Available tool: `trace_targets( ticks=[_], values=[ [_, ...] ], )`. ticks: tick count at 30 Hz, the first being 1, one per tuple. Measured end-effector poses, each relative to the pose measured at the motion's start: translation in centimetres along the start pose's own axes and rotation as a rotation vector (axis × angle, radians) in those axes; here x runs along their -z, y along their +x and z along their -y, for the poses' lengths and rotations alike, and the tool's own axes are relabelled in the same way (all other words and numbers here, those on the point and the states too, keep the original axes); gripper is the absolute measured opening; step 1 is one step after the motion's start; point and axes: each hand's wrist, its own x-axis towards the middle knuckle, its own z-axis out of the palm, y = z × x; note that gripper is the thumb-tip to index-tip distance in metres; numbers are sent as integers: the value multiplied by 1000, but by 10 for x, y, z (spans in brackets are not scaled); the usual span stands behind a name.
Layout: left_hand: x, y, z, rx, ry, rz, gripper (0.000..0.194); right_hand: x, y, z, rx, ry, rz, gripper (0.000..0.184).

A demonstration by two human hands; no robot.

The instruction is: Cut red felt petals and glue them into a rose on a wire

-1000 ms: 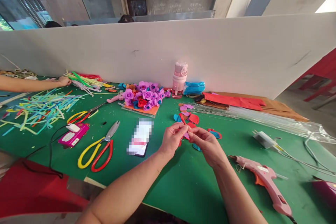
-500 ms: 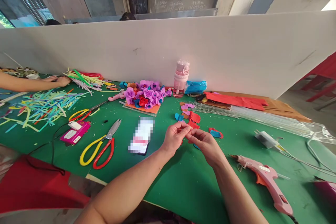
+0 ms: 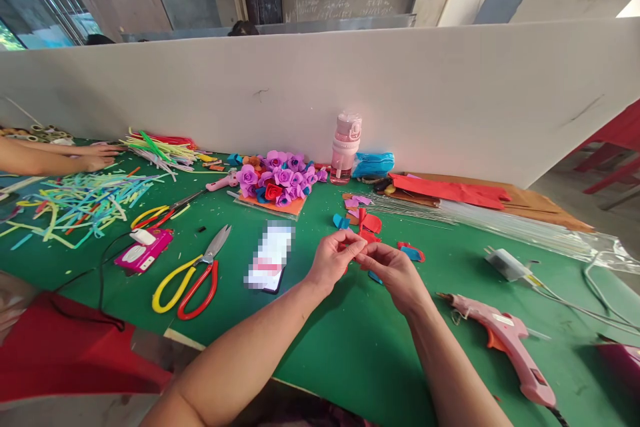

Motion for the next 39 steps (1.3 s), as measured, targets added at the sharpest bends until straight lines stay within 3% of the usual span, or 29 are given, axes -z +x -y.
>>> trace_targets(
  ticks=[5,8,13,17,21,32,39],
  values=[
    [1,1,-4,41,4,-33,24,-1,-1,6,-10,1,-50,34],
    [3,3,-7,29,-38,-85,25,1,0,10,49,31,-150,31],
    [4,3,-7,102,-131,9,27,8,6,8,138,68,-324,33],
    [-1,-2,-4,172,-98,120,29,6,7,9,138,88,-249,42],
    [-5,-5,-2,151,-37,158,29,-1,5,11,172,84,-202,33],
    [-5,-5,2,145,22,141,30,-2,8,0,228,-17,-271,30],
    [-4,-4,2,121,18,125,28,-1,4,6,210,61,-215,30]
  ],
)
